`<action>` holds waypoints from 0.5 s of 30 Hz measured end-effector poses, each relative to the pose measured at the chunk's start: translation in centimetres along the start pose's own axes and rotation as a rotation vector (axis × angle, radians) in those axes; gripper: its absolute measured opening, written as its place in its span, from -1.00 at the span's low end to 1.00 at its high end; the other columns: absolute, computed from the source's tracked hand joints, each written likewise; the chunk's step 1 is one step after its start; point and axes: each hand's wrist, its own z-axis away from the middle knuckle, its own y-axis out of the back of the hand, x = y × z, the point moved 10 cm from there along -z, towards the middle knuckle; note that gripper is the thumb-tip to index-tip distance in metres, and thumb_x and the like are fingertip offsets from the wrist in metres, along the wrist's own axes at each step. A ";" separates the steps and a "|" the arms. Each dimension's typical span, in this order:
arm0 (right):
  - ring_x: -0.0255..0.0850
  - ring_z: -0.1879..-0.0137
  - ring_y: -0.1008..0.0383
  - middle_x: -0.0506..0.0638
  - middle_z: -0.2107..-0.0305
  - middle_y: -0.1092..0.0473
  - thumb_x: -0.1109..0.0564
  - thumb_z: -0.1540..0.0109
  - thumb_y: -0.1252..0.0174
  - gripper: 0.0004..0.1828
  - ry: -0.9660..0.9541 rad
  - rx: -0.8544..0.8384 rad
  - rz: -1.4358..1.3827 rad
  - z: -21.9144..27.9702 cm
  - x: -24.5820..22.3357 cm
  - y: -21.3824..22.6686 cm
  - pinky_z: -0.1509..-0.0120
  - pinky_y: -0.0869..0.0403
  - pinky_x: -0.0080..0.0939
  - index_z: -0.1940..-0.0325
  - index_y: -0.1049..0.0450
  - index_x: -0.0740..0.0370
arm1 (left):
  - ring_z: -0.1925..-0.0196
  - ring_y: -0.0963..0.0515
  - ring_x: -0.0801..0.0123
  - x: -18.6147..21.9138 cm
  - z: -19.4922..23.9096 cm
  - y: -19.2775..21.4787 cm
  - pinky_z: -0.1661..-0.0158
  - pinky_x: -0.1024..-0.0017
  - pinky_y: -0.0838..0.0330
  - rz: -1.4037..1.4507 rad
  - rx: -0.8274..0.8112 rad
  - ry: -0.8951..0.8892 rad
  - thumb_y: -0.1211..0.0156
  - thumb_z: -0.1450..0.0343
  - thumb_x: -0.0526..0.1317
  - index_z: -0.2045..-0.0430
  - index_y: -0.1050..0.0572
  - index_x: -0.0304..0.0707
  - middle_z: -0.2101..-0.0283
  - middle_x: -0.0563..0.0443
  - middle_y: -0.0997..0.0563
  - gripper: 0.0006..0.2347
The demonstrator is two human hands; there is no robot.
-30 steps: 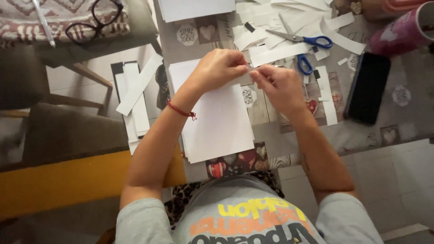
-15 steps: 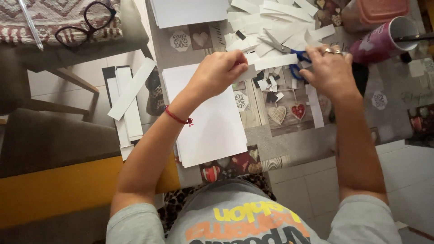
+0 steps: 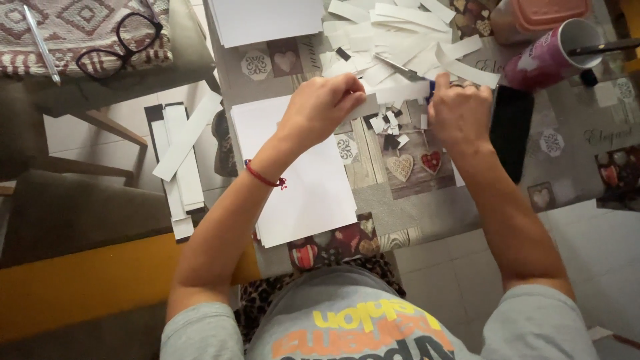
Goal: The person aligns a stack of white paper sheets and secures them with a black strip of tape. They use scissors to trim the excess tape and then fold the remaining ends over the edges of the paper stack to complete the binding.
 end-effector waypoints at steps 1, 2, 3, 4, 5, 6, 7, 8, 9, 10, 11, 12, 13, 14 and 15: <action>-0.09 0.40 -0.57 -0.08 0.58 -0.47 -0.11 -0.18 -0.40 -0.54 -0.040 -0.002 0.014 -0.1 0.6 -0.4 0.22 -0.39 -0.02 -0.07 -0.50 0.09 | 0.10 -0.71 -0.20 0.1 -0.2 0.0 0.08 -0.11 -0.59 -0.004 0.015 -0.011 -0.16 -0.57 0.02 0.14 -0.59 0.06 0.26 -0.14 -0.74 -0.83; -0.09 0.40 -0.57 -0.08 0.58 -0.47 -0.11 -0.18 -0.40 -0.54 -0.042 -0.003 0.011 -0.6 1.0 1.3 0.22 -0.39 -0.02 -0.07 -0.50 0.09 | 0.10 -0.71 -0.20 0.4 -0.4 0.0 0.08 -0.11 -0.59 -0.006 0.012 -0.010 -0.16 -0.57 0.02 0.14 -0.59 0.06 0.26 -0.14 -0.74 -0.83; -0.19 0.39 -0.57 -0.13 0.46 -0.50 -0.19 -0.26 -0.40 -0.48 -0.133 -0.126 0.062 -1.0 2.5 1.8 0.26 -0.48 -0.17 -0.19 -0.47 0.02 | 0.22 -0.68 0.00 0.8 -0.6 0.1 0.21 0.04 -0.51 -0.030 0.021 -0.022 -0.17 -0.58 0.00 0.18 -0.61 0.00 0.31 -0.03 -0.75 -0.82; -0.29 0.38 -0.56 -0.18 0.34 -0.52 -0.28 -0.34 -0.40 -0.43 -0.226 -0.250 0.118 -1.0 4.1 2.4 0.31 -0.57 -0.32 -0.30 -0.42 -0.04 | 0.34 -0.66 0.20 1.4 -0.9 0.2 0.34 0.19 -0.42 -0.052 0.029 -0.038 -0.17 -0.58 -0.03 0.22 -0.62 -0.06 0.37 0.07 -0.75 -0.81; -0.29 0.38 -0.56 -0.18 0.34 -0.52 -0.28 -0.34 -0.40 -0.43 -0.231 -0.252 0.119 -1.3 4.9 3.4 0.31 -0.57 -0.32 -0.30 -0.42 -0.04 | 0.34 -0.66 0.20 1.8 -1.2 0.1 0.34 0.19 -0.42 -0.053 0.026 -0.042 -0.17 -0.58 -0.03 0.22 -0.62 -0.06 0.37 0.07 -0.75 -0.81; -0.05 0.19 -0.59 0.00 0.15 -0.51 -0.19 -0.34 -0.45 -0.37 -0.343 -0.275 -0.080 -1.0 6.3 3.8 0.15 -0.60 -0.08 -0.34 -0.35 0.06 | 0.35 -0.66 0.23 2.0 -1.4 -0.2 0.35 0.20 -0.41 -0.046 0.019 -0.021 -0.17 -0.57 -0.02 0.24 -0.64 -0.04 0.36 0.09 -0.76 -0.81; 0.19 -0.01 -0.61 0.19 -0.04 -0.49 -0.09 -0.34 -0.50 -0.30 -0.454 -0.294 -0.279 -0.7 7.6 4.2 -0.01 -0.63 0.16 -0.37 -0.27 0.16 | 0.36 -0.66 0.26 2.2 -1.7 -0.4 0.36 0.21 -0.40 -0.040 0.011 0.001 -0.17 -0.57 -0.02 0.25 -0.66 -0.02 0.36 0.12 -0.77 -0.81; 0.19 -0.01 -0.61 0.19 -0.04 -0.49 -0.09 -0.34 -0.50 -0.30 -0.457 -0.294 -0.276 -0.6 7.7 6.5 -0.01 -0.63 0.16 -0.37 -0.27 0.16 | 0.36 -0.66 0.26 2.5 -2.0 -0.7 0.36 0.21 -0.40 -0.039 0.010 -0.003 -0.17 -0.57 -0.02 0.25 -0.66 -0.02 0.36 0.12 -0.77 -0.81; 0.13 0.11 -0.62 0.19 0.06 -0.53 -0.11 -0.42 -0.40 -0.34 -0.571 -0.414 -0.588 0.4 7.6 7.1 0.12 -0.62 0.05 -0.41 -0.22 0.16 | 0.35 -0.66 0.28 2.8 -2.2 -1.0 0.35 0.23 -0.41 -0.044 0.005 -0.016 -0.17 -0.57 -0.04 0.24 -0.68 -0.03 0.37 0.11 -0.77 -0.81; 0.08 0.24 -0.63 0.18 0.16 -0.58 -0.13 -0.50 -0.30 -0.38 -0.672 -0.530 -0.909 1.3 6.8 7.8 0.24 -0.59 -0.05 -0.45 -0.17 0.16 | 0.35 -0.66 0.29 3.2 -2.4 -1.3 0.34 0.24 -0.42 -0.049 0.000 -0.026 -0.17 -0.57 -0.05 0.23 -0.70 -0.05 0.38 0.10 -0.77 -0.81; 0.08 0.24 -0.63 0.18 0.16 -0.58 -0.13 -0.50 -0.30 -0.38 -0.674 -0.529 -0.908 2.0 5.9 8.4 0.24 -0.59 -0.05 -0.45 -0.17 0.16 | 0.35 -0.66 0.29 3.2 -2.8 -1.5 0.34 0.24 -0.42 -0.048 0.000 -0.028 -0.17 -0.57 -0.05 0.23 -0.70 -0.05 0.38 0.10 -0.77 -0.81; -0.02 0.04 -0.62 0.13 0.04 -0.52 -0.04 -0.48 -0.18 -0.53 -0.732 -0.638 -1.190 3.4 3.6 8.0 -0.02 -0.62 -0.08 -0.38 -0.24 0.15 | 0.31 -0.67 0.24 3.3 -3.1 -1.9 0.33 0.21 -0.42 -0.052 -0.008 -0.029 -0.16 -0.56 -0.05 0.22 -0.69 -0.06 0.33 0.07 -0.78 -0.80; -0.11 -0.16 -0.60 0.07 -0.09 -0.46 0.06 -0.47 -0.07 -0.66 -0.782 -0.743 -1.476 4.7 1.0 8.1 -0.27 -0.66 -0.12 -0.31 -0.32 0.14 | 0.27 -0.69 0.18 3.3 -3.4 -2.3 0.31 0.19 -0.41 -0.055 -0.017 -0.029 -0.15 -0.55 -0.06 0.22 -0.69 -0.07 0.29 0.05 -0.79 -0.80; -0.11 -0.16 -0.60 0.07 -0.09 -0.46 0.06 -0.47 -0.07 -0.66 -0.783 -0.742 -1.475 6.2 0.2 7.3 -0.27 -0.66 -0.12 -0.31 -0.32 0.14 | 0.27 -0.69 0.18 3.3 -3.9 -2.5 0.31 0.19 -0.41 -0.054 -0.017 -0.031 -0.15 -0.55 -0.06 0.22 -0.69 -0.07 0.29 0.05 -0.79 -0.80; -0.18 0.05 -0.55 0.01 0.10 -0.47 -0.27 -0.34 0.04 -0.41 -0.617 -0.713 -1.515 6.8 -1.4 7.3 -0.05 -0.61 -0.19 -0.30 -0.33 0.14 | 0.24 -0.70 0.11 3.4 -4.4 -2.6 0.28 0.14 -0.43 -0.059 -0.004 -0.040 -0.18 -0.53 -0.06 0.24 -0.69 -0.07 0.28 0.00 -0.79 -0.81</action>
